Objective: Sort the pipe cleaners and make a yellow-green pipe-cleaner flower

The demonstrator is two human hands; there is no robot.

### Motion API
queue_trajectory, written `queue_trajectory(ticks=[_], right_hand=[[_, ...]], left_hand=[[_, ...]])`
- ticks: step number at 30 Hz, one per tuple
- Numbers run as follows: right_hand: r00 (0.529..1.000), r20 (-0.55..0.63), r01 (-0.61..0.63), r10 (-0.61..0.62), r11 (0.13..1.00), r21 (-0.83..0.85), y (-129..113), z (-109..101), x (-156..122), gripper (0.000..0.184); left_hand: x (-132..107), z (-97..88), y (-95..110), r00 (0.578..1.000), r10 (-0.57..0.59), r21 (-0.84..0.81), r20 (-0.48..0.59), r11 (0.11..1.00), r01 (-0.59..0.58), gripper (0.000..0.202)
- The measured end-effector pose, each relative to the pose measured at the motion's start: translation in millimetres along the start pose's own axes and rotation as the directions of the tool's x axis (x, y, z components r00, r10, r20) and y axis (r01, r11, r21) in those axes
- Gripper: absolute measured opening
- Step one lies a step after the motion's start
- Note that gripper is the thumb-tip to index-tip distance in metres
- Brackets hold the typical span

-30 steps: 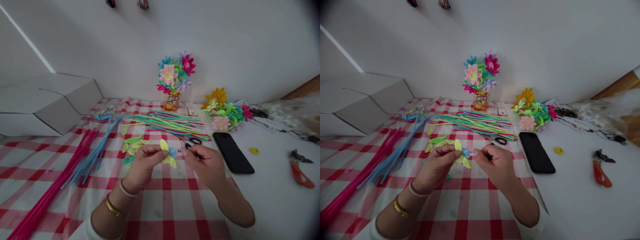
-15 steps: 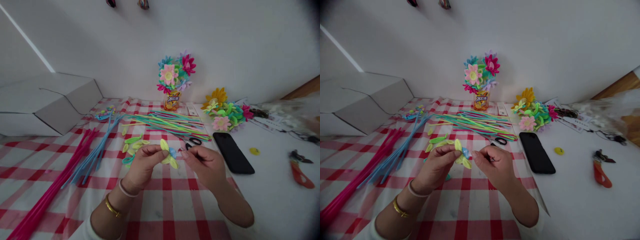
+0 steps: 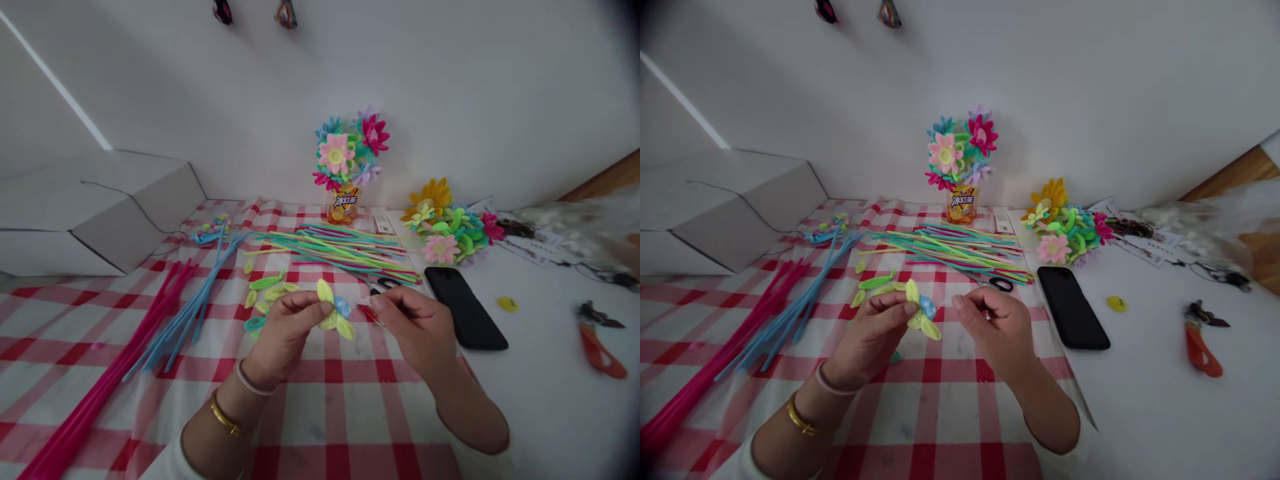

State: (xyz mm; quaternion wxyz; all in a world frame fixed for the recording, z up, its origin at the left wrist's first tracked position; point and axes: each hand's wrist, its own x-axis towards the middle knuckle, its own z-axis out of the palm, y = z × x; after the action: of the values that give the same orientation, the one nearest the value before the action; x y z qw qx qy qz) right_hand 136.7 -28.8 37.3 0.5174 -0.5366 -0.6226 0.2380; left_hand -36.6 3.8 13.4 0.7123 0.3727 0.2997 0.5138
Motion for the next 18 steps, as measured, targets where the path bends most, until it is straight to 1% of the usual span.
queue_trajectory(ticks=[2,4,8,11,14,16,18], right_hand=[[0.999,0.034,0.025,-0.026,0.999,0.030,-0.5,-0.3,-2.1,0.019],[0.997,0.074,0.036,-0.037,0.999,0.025,-0.3,0.1,-3.7,0.017],[0.992,0.123,0.006,-0.001,0.999,-0.039,1.9,1.5,-3.1,0.017],[0.993,0.115,-0.020,0.032,0.994,-0.109,4.6,1.6,1.4,0.015],[0.996,0.063,-0.054,0.067,0.982,-0.182,11.1,-1.6,9.1,0.015],[0.994,0.015,-0.101,0.107,0.970,-0.221,19.1,-6.8,15.3,0.018],[0.985,0.006,-0.167,0.174,0.954,-0.250,30.0,-13.9,21.4,0.021]], left_hand=[[0.2,0.7,0.0,1.000,-0.011,-0.008,-0.017,1.000,0.011,0.010],[0.2,1.7,0.1,0.999,-0.010,-0.024,-0.036,1.000,0.009,0.010],[-0.5,4.2,2.0,0.999,-0.017,-0.106,-0.041,0.994,0.012,0.012],[-1.2,4.6,5.4,0.998,-0.030,-0.164,-0.061,0.986,0.020,0.009],[-0.4,3.0,10.1,0.995,-0.005,-0.188,-0.097,0.982,-0.014,0.006],[1.4,1.3,13.3,0.993,0.028,-0.196,-0.113,0.979,-0.050,0.005],[3.8,-0.7,16.1,0.991,0.044,-0.201,-0.124,0.977,-0.068,0.004]])
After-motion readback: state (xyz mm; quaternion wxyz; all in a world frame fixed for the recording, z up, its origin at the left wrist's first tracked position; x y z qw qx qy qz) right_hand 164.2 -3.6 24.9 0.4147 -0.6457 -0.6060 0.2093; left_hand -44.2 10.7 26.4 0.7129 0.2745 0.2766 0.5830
